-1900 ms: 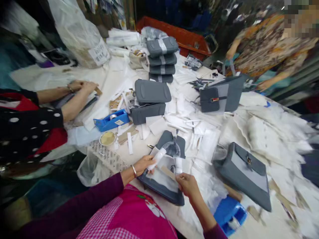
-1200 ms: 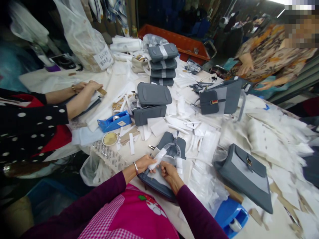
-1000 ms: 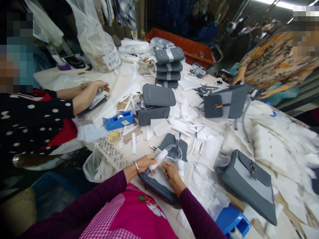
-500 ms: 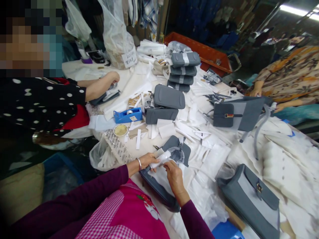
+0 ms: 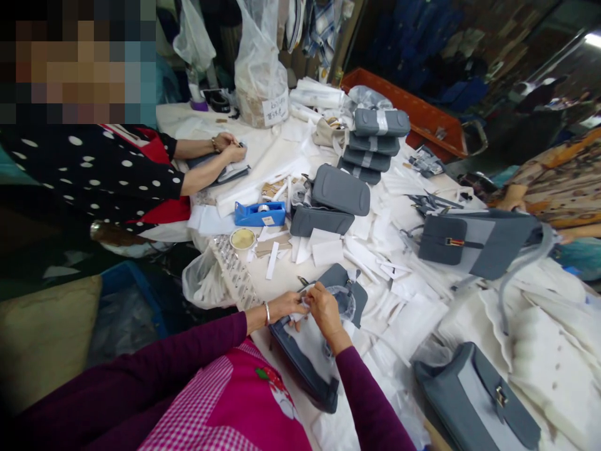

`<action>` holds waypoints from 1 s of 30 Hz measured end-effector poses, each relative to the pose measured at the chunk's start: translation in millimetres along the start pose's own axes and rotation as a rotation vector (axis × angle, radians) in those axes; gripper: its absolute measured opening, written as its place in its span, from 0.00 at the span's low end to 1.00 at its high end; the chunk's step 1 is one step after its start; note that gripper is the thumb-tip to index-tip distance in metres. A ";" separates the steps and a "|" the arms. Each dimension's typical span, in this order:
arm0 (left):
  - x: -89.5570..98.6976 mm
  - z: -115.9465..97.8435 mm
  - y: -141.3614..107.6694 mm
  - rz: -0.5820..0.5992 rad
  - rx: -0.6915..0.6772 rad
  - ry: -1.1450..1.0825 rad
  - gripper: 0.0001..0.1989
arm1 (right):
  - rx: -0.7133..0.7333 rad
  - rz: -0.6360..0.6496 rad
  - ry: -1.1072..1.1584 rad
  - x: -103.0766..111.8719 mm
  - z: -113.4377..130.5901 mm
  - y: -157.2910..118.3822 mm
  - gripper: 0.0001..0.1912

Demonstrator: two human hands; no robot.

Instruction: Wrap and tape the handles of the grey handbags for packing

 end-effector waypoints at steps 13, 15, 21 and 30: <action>1.0 0.9 3.0 -0.097 0.030 0.053 0.16 | -0.104 0.258 -0.031 -1.4 0.3 35.6 0.13; 1.0 -1.1 1.5 -0.096 0.033 0.057 0.16 | -0.099 0.309 -0.051 -4.2 0.6 42.1 0.11; 3.4 1.0 2.7 -0.128 0.032 0.053 0.12 | 0.008 0.308 -0.190 -6.9 13.0 43.8 0.11; 8.0 22.7 17.9 -0.135 0.088 0.000 0.07 | 0.299 0.140 -0.347 -8.1 23.5 -8.5 0.12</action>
Point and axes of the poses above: each hand's wrist, its own y-axis towards the middle knuckle, its own x-axis out of the back of the hand, z = x × y, the point moved 6 cm from there along y, towards the middle knuckle
